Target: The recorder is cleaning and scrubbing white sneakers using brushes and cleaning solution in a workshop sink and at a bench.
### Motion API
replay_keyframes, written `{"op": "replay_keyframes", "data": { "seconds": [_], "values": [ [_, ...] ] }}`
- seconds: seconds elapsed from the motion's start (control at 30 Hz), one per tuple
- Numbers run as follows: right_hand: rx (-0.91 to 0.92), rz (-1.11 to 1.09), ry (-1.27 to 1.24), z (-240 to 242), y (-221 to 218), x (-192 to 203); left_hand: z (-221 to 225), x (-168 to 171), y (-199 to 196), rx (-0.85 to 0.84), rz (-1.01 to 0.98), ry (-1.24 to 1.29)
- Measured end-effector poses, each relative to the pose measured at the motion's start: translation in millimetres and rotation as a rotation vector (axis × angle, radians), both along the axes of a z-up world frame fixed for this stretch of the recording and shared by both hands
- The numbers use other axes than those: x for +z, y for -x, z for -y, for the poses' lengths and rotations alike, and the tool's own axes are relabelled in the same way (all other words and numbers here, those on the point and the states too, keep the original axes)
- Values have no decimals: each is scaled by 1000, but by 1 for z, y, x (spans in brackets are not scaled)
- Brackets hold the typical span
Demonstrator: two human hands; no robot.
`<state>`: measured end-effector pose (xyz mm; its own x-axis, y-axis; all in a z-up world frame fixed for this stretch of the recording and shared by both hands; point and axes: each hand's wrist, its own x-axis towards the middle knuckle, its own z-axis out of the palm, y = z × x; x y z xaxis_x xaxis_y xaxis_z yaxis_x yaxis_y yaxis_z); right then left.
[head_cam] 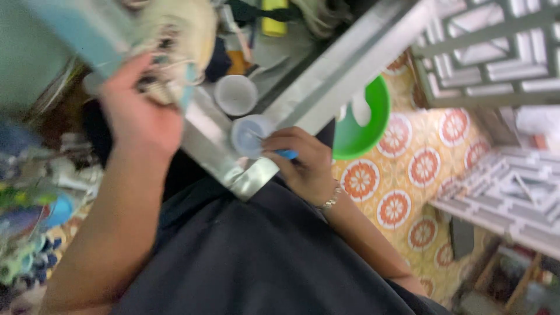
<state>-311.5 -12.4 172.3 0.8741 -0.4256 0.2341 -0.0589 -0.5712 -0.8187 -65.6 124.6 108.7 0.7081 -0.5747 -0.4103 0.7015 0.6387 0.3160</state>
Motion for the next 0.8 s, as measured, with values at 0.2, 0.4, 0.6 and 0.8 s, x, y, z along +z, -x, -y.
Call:
{"op": "replay_keyframes", "data": {
  "seconds": [0.2,0.4,0.6,0.8],
  "values": [
    [133,-38,127,-1,6,-3,-9,12,-1,-208,242,-41],
    [185,-19,-26,-9,2,-4,-7,17,2,-201,304,-124],
    [-273,-28,-529,-7,9,-33,-4,15,0,-91,207,-140],
    [-181,-28,-593,3,20,-34,10,-15,13,158,4,-128]
  ]
}}
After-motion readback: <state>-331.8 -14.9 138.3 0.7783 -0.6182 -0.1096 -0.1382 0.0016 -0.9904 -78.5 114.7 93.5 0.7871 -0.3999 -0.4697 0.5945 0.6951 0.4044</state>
